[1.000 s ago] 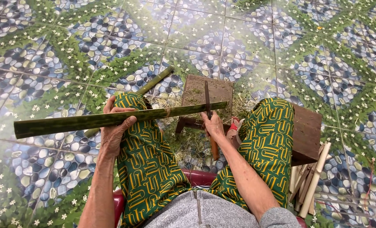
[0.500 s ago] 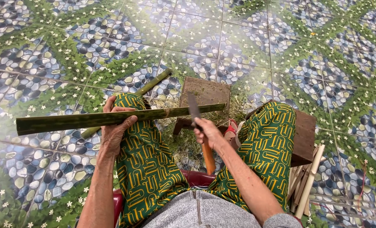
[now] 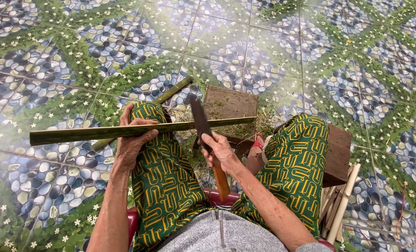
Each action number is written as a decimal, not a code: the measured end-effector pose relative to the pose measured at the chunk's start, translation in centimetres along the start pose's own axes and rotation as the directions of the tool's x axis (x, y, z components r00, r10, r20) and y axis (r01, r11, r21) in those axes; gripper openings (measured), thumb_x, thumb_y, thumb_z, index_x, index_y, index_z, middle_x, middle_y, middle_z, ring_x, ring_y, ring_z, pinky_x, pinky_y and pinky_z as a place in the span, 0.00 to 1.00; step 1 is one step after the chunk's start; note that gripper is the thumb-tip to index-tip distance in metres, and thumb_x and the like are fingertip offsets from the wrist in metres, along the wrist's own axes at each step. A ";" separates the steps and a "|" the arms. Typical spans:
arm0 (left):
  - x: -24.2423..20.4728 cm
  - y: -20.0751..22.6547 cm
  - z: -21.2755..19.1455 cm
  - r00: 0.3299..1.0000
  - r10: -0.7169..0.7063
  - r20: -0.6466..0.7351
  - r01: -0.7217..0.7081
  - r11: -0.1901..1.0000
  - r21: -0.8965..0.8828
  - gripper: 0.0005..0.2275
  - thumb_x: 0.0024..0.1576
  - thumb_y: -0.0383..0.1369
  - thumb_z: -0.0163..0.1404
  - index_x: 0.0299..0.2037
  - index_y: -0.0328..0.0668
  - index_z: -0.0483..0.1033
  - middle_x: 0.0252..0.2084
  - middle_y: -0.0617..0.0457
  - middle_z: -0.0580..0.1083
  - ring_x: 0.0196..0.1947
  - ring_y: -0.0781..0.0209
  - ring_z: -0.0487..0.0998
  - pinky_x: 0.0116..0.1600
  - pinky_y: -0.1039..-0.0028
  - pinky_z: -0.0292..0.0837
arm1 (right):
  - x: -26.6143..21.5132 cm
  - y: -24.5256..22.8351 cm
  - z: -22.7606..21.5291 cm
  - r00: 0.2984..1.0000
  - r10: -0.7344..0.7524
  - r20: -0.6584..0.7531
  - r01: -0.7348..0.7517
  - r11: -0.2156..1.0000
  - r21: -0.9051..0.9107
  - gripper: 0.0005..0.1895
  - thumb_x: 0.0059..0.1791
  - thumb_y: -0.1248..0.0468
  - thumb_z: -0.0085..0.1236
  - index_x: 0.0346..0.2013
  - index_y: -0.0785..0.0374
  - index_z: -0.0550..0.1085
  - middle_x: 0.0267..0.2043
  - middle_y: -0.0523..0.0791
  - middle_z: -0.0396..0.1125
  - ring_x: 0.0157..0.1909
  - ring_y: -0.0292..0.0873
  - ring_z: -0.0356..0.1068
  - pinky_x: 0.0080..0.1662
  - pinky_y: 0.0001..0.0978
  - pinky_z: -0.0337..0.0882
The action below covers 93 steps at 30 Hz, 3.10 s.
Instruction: Shaving and splitting bamboo stalks into thin strips using a large knife
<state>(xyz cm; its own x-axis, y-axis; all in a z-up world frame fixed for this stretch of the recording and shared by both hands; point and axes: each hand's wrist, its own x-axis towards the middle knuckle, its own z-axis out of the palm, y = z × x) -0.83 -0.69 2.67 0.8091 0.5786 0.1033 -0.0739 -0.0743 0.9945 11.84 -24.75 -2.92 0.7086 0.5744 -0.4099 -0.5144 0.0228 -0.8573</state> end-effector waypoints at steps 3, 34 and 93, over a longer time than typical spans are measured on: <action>0.3 -1.1 0.2 1.000 -0.007 0.001 0.007 0.998 0.066 0.12 0.46 0.35 0.69 0.39 0.46 0.85 0.78 0.49 0.48 0.74 0.44 0.53 0.77 0.59 0.46 | 1.5 -0.6 -0.6 0.958 -0.266 -0.110 0.245 0.954 -0.174 0.10 0.53 0.61 0.62 0.42 0.66 0.77 0.20 0.50 0.70 0.12 0.34 0.64 0.14 0.24 0.67; 0.5 -1.0 -0.4 0.999 -0.013 0.044 0.006 0.986 0.167 0.14 0.45 0.41 0.68 0.41 0.57 0.86 0.78 0.44 0.47 0.74 0.35 0.49 0.77 0.53 0.40 | 11.0 -1.4 -0.4 0.925 -0.380 -0.033 0.210 0.581 -0.787 0.16 0.45 0.51 0.70 0.27 0.60 0.79 0.15 0.50 0.66 0.19 0.48 0.70 0.27 0.30 0.66; 0.3 0.0 -0.4 0.999 -0.011 0.035 0.005 0.987 0.162 0.12 0.46 0.44 0.68 0.40 0.60 0.86 0.78 0.47 0.48 0.73 0.32 0.51 0.77 0.47 0.38 | 7.2 -1.4 -1.2 0.878 -0.451 -0.163 0.292 0.772 -0.565 0.13 0.48 0.55 0.70 0.31 0.60 0.76 0.10 0.48 0.64 0.08 0.40 0.64 0.15 0.24 0.63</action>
<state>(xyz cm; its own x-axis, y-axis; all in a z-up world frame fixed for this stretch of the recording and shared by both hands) -0.85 -0.21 2.74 0.8300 0.5502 0.0915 0.0258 -0.2017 0.9791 18.22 -21.58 -5.06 0.9324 0.3607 -0.0239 0.0826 -0.2771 -0.9573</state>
